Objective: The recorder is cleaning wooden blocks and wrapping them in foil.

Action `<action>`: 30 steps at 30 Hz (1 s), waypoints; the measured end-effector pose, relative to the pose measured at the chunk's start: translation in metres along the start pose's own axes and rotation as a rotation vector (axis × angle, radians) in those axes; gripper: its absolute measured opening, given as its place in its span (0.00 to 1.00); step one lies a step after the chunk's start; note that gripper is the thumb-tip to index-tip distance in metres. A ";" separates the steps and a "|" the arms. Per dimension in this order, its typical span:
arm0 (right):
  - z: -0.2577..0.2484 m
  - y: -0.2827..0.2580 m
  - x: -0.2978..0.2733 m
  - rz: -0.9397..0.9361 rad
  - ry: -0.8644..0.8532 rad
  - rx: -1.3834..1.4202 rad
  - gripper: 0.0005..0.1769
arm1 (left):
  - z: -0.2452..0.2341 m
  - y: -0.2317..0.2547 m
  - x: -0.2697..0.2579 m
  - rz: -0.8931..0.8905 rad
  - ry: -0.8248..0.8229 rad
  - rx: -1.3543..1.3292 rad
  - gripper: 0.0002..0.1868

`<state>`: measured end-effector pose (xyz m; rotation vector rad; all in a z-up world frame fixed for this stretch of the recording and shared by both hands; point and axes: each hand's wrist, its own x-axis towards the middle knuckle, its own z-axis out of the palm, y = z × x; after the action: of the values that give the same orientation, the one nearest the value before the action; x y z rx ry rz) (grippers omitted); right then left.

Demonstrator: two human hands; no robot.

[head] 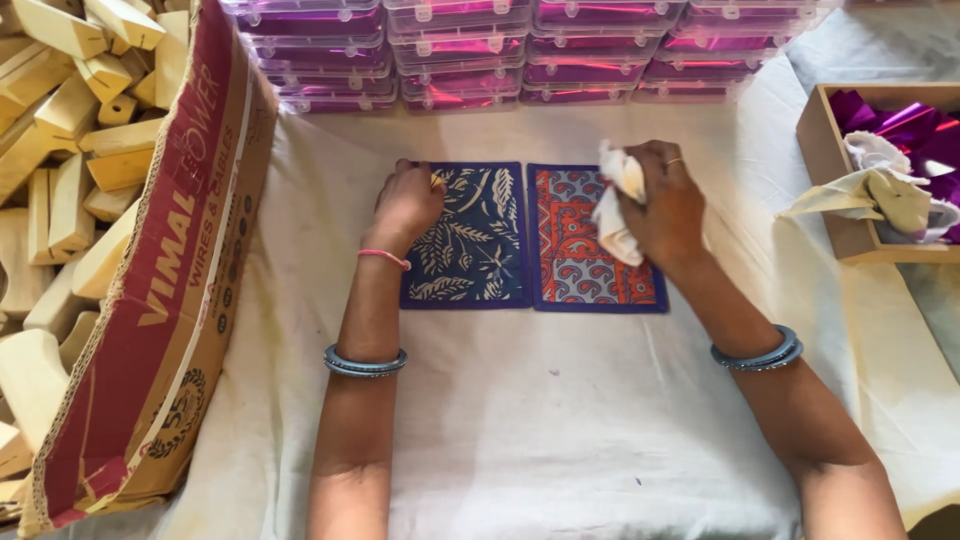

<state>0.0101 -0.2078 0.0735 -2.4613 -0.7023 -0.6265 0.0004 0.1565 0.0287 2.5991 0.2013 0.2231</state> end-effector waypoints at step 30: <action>0.006 0.037 0.000 -0.179 -0.259 -0.132 0.31 | -0.351 -0.185 -0.045 -0.519 -0.338 0.869 0.40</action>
<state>0.0331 -0.2314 0.0562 -2.6500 -1.0210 -0.4339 -0.1309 0.4770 0.2279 3.2126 1.0153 -0.6174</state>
